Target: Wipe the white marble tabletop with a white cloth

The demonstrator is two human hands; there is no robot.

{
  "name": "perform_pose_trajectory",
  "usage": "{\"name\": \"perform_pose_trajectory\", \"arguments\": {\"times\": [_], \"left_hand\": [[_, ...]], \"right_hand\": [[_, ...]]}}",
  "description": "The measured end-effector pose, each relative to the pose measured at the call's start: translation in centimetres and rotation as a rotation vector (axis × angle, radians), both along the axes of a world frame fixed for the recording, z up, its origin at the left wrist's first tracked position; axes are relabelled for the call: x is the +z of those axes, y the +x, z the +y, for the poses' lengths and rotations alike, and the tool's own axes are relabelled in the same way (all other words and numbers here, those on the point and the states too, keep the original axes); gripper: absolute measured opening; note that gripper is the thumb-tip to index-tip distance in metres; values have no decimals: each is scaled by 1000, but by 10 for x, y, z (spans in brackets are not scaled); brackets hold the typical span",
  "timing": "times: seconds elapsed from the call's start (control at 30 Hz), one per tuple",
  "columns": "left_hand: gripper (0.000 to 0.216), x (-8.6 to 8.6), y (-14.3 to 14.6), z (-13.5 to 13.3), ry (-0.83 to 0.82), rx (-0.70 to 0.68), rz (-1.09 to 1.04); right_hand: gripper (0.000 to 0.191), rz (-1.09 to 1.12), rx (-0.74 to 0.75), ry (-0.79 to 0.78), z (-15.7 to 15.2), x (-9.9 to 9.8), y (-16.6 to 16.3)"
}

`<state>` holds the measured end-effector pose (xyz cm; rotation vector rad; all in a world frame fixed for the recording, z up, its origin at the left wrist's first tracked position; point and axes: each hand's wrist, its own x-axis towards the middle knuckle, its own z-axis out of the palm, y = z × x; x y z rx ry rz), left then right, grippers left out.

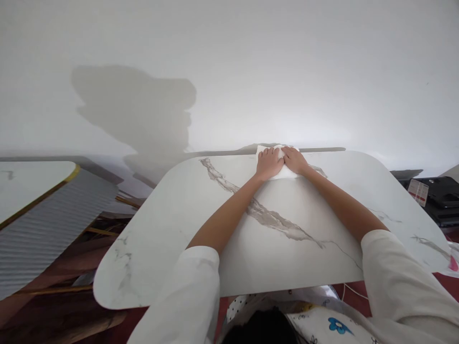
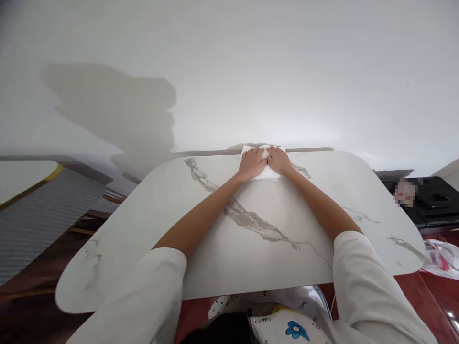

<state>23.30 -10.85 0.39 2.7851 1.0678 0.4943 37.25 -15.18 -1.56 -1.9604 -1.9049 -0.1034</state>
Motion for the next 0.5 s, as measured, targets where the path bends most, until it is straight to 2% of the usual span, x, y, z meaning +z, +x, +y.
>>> {"name": "perform_pose_trajectory", "arguments": {"times": [0.5], "left_hand": [[40, -1, -10, -31, 13, -9, -6]], "right_hand": [[52, 18, -88, -28, -30, -6, -11]]}}
